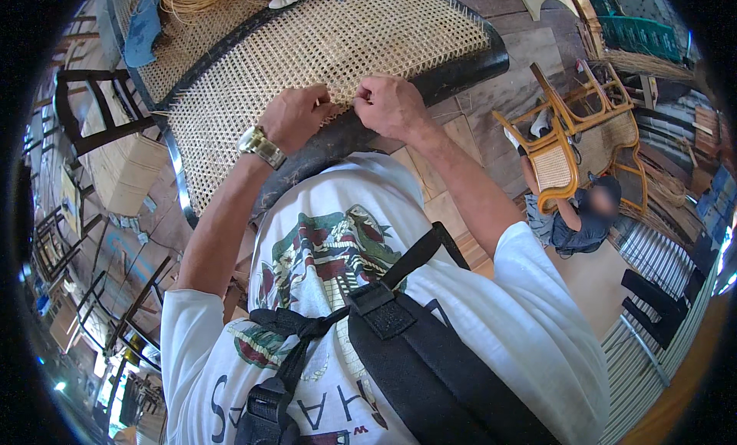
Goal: Weaving a rattan chair seat frame using strips of material and various tools.
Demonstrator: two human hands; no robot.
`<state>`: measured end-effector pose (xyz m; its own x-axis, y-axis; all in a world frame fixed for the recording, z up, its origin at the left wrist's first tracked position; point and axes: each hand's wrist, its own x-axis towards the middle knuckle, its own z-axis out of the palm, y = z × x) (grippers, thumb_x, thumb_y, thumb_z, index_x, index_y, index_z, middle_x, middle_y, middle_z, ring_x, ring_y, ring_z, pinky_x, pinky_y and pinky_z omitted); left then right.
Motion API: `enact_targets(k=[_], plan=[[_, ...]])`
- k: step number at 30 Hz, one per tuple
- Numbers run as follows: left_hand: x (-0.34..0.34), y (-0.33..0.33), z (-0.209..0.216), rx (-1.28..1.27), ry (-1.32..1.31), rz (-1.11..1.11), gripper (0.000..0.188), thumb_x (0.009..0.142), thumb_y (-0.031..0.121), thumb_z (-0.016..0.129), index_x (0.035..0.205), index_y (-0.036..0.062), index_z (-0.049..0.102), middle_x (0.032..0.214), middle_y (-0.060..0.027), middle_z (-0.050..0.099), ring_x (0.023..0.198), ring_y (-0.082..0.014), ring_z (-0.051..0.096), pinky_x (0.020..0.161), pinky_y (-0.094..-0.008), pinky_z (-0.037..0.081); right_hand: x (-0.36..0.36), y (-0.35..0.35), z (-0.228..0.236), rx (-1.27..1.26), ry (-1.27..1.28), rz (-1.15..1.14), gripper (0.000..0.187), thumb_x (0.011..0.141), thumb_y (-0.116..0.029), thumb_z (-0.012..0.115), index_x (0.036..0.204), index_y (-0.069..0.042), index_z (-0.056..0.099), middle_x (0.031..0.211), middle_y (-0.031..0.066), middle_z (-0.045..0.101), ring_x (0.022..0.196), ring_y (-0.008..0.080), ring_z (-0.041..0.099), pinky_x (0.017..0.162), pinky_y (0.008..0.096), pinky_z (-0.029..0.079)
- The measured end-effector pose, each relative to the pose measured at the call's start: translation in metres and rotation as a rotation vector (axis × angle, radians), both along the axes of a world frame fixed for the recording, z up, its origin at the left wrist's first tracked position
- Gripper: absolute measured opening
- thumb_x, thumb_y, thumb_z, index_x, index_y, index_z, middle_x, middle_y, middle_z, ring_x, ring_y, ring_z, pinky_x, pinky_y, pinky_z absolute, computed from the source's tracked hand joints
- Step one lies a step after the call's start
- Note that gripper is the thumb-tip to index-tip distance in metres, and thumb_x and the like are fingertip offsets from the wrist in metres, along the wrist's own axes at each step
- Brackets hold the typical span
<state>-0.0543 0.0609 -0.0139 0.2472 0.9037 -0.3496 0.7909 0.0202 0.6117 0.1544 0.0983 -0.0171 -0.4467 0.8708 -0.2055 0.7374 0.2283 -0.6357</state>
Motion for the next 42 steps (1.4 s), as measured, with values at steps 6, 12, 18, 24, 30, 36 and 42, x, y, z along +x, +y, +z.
enact_targets(k=[6, 12, 18, 24, 30, 36, 42], plan=[[-0.003, 0.003, -0.001, -0.010, -0.030, -0.001, 0.028, 0.093, 0.034, 0.063, 0.099, 0.0067, 0.069, 0.087, -0.0205, 0.071, 0.086, -0.0378, 0.070, 0.077, -0.0492, 0.054, -0.003, 0.009, 0.003, -0.036, -0.031, 0.001, 0.018, 0.081, -0.022, 0.066, 0.084, -0.005, 0.072, 0.080, 0.0177, 0.071, 0.077, 0.0357, 0.071, 0.072, 0.0441, 0.056], [0.022, 0.022, 0.016, 0.126, 0.239, -0.114, 0.027, 0.088, 0.031, 0.072, 0.091, 0.0036, 0.072, 0.078, -0.0210, 0.070, 0.076, -0.0375, 0.070, 0.069, -0.0457, 0.056, 0.002, 0.016, 0.003, -0.199, -0.010, -0.005, 0.019, 0.084, -0.021, 0.072, 0.091, -0.003, 0.073, 0.079, 0.0107, 0.072, 0.073, 0.0159, 0.069, 0.070, 0.0321, 0.055], [0.001, 0.052, -0.005, -0.194, 0.085, -0.191, 0.035, 0.085, 0.037, 0.077, 0.089, 0.0032, 0.074, 0.072, -0.0160, 0.071, 0.067, -0.0299, 0.071, 0.065, -0.0401, 0.056, 0.002, 0.023, -0.002, -0.234, 0.005, -0.003, 0.019, 0.081, -0.025, 0.068, 0.087, -0.009, 0.075, 0.082, 0.0129, 0.073, 0.077, 0.0290, 0.072, 0.073, 0.0383, 0.056], [0.008, 0.000, -0.012, -0.025, -0.039, 0.182, 0.033, 0.087, 0.037, 0.074, 0.087, 0.0042, 0.071, 0.073, -0.0184, 0.069, 0.068, -0.0342, 0.069, 0.066, -0.0438, 0.053, 0.001, 0.020, 0.001, -0.174, -0.002, 0.029, 0.018, 0.083, -0.018, 0.071, 0.090, -0.003, 0.073, 0.077, 0.0091, 0.071, 0.071, 0.0136, 0.068, 0.069, 0.0306, 0.054], [-0.003, -0.001, -0.012, -0.017, -0.139, 0.139, 0.032, 0.088, 0.037, 0.073, 0.089, 0.0048, 0.071, 0.076, -0.0181, 0.070, 0.072, -0.0347, 0.070, 0.067, -0.0439, 0.054, -0.005, 0.008, 0.000, -0.123, -0.025, -0.010, 0.016, 0.084, -0.018, 0.069, 0.088, -0.003, 0.070, 0.077, 0.0121, 0.070, 0.070, 0.0210, 0.069, 0.068, 0.0351, 0.054], [0.004, -0.008, -0.004, -0.001, -0.024, 0.151, 0.032, 0.091, 0.038, 0.068, 0.093, 0.0069, 0.070, 0.080, -0.0184, 0.071, 0.075, -0.0366, 0.069, 0.067, -0.0456, 0.053, -0.012, -0.002, -0.003, 0.028, -0.087, 0.004, 0.018, 0.085, -0.021, 0.067, 0.087, -0.003, 0.068, 0.081, 0.0171, 0.069, 0.076, 0.0342, 0.069, 0.069, 0.0439, 0.054], [0.011, -0.009, 0.011, 0.042, 0.127, 0.076, 0.029, 0.097, 0.036, 0.059, 0.096, 0.0082, 0.066, 0.080, -0.0183, 0.069, 0.077, -0.0379, 0.068, 0.066, -0.0499, 0.051, -0.016, -0.010, -0.007, -0.001, -0.113, -0.087, 0.018, 0.086, -0.021, 0.065, 0.086, -0.004, 0.068, 0.082, 0.0189, 0.070, 0.080, 0.0374, 0.069, 0.070, 0.0454, 0.054]])
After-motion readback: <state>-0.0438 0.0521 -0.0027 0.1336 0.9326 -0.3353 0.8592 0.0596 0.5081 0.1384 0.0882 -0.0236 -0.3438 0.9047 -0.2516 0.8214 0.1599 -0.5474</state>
